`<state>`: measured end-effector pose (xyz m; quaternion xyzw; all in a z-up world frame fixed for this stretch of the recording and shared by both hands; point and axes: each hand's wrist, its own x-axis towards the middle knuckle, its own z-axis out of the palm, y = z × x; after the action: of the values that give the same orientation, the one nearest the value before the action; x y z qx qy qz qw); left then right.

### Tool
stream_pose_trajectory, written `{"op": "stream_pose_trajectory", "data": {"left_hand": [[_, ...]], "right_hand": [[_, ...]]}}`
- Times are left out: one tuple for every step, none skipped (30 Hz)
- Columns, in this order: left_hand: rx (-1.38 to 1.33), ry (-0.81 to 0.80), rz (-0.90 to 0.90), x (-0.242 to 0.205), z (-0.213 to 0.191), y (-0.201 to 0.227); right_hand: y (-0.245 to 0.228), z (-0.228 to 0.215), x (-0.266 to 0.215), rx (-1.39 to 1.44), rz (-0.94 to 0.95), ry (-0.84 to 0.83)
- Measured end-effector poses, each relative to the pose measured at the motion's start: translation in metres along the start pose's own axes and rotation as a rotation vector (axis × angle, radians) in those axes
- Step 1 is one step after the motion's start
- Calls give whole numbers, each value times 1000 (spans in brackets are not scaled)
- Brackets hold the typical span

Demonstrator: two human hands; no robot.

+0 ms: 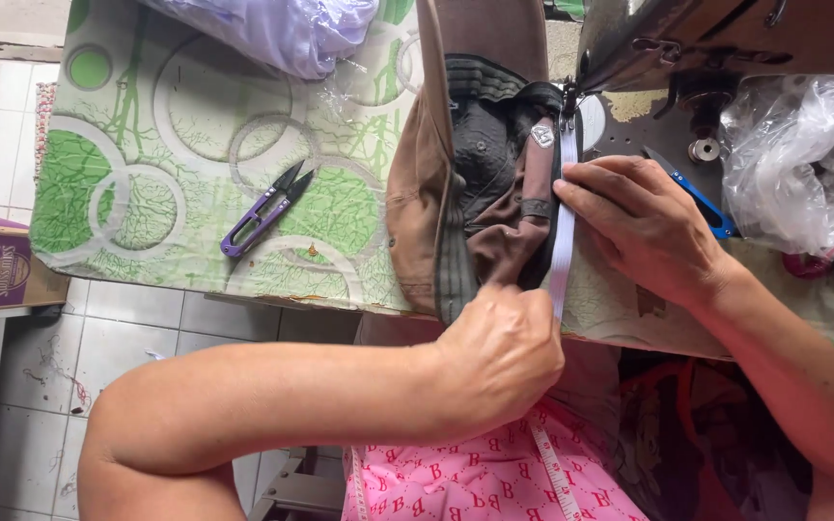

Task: Sewing a white fabric strip onto the inner rim of a baseball cap using an industrial sewing machine.

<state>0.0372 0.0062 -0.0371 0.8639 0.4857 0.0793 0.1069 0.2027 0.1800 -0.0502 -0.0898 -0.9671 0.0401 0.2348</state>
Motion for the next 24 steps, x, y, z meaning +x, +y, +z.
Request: {"op": "stream_pose_trajectory", "data": {"left_hand": [[-1, -1, -1, 10, -27, -9], [107, -203, 95, 20, -54, -18], [215, -405, 191, 30, -80, -27], [213, -405, 194, 34, -67, -40], [132, -324, 252, 37, -55, -53], [52, -241, 308, 41, -42, -66], [53, -240, 309, 46, -67, -75], [-195, -415, 314, 50, -90, -84], [-448, -585, 318, 53, -114, -93], [-449, -588, 320, 56, -104, -104], [-340, -246, 382, 59, -95, -114], [-232, 94, 443, 61, -85, -125], [-237, 91, 444, 60, -73, -129], [-139, 84, 416, 60, -62, -133], [-42, 76, 388, 60, -50, -138], [-45, 75, 389, 56, -45, -135], [14, 172, 361, 51, -40, -131], [72, 267, 328, 45, -34, -127], [68, 264, 326, 43, -33, -122], [92, 361, 306, 41, -33, -119], [117, 457, 285, 39, -33, -115], [115, 456, 281, 39, -31, -112], [141, 426, 257, 38, -28, -109], [171, 398, 235, 38, -26, -108]], "right_hand": [[-1, 0, 0, 1, 0, -1], [-3, 1, -1, 23, 24, 10], [-5, 1, -2, 45, 48, 22], [-7, 2, -3, 45, 51, 21], [-8, 3, -3, 65, 59, 25], [-9, 4, -3, 84, 66, 31], [-7, 4, -3, 82, 67, 31], [-6, 6, -5, 119, 84, 30], [-6, 7, -6, 155, 101, 29], [-6, 6, -5, 155, 105, 29], [-6, 6, -5, 165, 115, 39], [-7, 5, -5, 177, 126, 46], [-7, 6, -5, 180, 131, 44], [-6, 6, -6, 190, 134, 48], [-6, 6, -6, 201, 137, 52], [-5, 4, -3, 201, 141, 50], [-5, 2, 0, 236, 175, 56], [-5, 0, 3, 274, 208, 60], [-8, -2, 5, 278, 210, 57], [-10, -4, 9, 341, 287, 84], [-12, -7, 13, 403, 364, 110], [-15, -8, 14, 407, 364, 107], [-17, -8, 16, 352, 349, 113], [-19, -9, 18, 294, 332, 123]]}}
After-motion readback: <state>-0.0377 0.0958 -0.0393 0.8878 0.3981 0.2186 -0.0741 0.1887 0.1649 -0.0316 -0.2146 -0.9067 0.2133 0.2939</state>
